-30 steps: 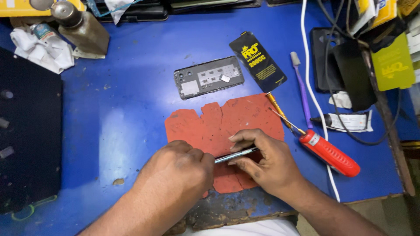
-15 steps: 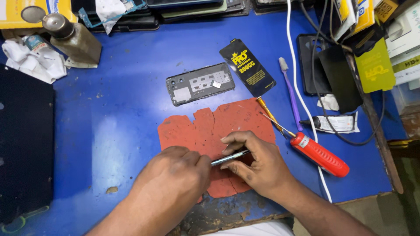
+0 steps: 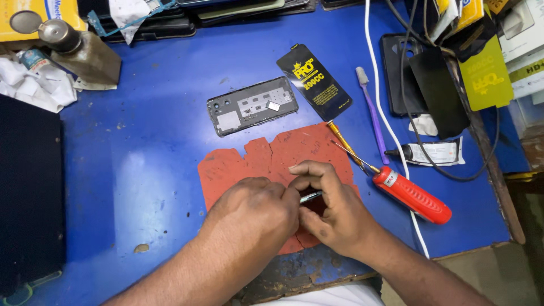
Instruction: The person works on a disassembled smartphone at a repair bench. They pry the old display assembly from the phone frame by hand, peel backing from a replacement display, connect its flex cable to the phone, and align and press the new display onto the frame.
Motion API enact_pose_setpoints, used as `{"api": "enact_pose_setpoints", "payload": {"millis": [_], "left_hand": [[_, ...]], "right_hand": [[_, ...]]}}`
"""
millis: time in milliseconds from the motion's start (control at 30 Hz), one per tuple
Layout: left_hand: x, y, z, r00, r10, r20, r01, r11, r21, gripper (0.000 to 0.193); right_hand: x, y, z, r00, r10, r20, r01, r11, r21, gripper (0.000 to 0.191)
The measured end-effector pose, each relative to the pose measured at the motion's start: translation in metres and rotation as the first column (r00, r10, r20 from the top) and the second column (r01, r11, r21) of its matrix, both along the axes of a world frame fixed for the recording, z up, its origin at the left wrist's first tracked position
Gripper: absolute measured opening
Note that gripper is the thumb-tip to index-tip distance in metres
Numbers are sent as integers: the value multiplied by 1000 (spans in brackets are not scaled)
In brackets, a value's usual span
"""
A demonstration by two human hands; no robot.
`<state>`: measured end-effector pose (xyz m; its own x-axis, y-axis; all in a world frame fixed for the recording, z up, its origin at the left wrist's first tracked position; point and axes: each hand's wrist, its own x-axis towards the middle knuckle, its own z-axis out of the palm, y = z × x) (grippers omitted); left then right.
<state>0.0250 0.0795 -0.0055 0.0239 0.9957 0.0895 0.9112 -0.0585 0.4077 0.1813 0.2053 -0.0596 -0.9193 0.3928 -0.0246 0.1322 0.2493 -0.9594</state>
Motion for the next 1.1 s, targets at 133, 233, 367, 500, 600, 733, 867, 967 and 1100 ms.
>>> {"api": "enact_pose_setpoints", "payload": {"millis": [133,233,367,500,600,733,867,967,1100], "left_hand": [[10,16,-2,1000,-6,-31,6,1000,10,35],[19,18,3,1000,-12,-26,13,1000,23,23],[22,27,5,998,-31,-45,29,999,-40,19],[23,30,8,1000,-17,9,16,1000,27,18],[24,33,11,997,-15,74,10,997,70,18],[23,40,12,991,-40,128,36,999,33,19],[27,51,12,998,-30,47,34,996,-88,18],[31,59,13,999,-38,21,40,993,-110,17],[34,71,19,998,-66,-4,63,968,-244,16]], "right_hand": [[7,9,1,999,7,47,-7,1000,1,64],[16,9,5,1000,21,23,-22,999,45,65],[18,13,8,999,6,40,-7,1000,24,68],[19,13,11,996,-80,49,85,991,-103,69],[19,19,13,990,-118,81,128,982,-140,69],[20,17,16,988,-98,117,120,974,-194,64],[21,17,22,982,-71,174,98,983,-154,61],[25,19,23,963,-81,258,104,992,-75,63],[29,26,22,976,-66,209,70,997,-13,62]]}}
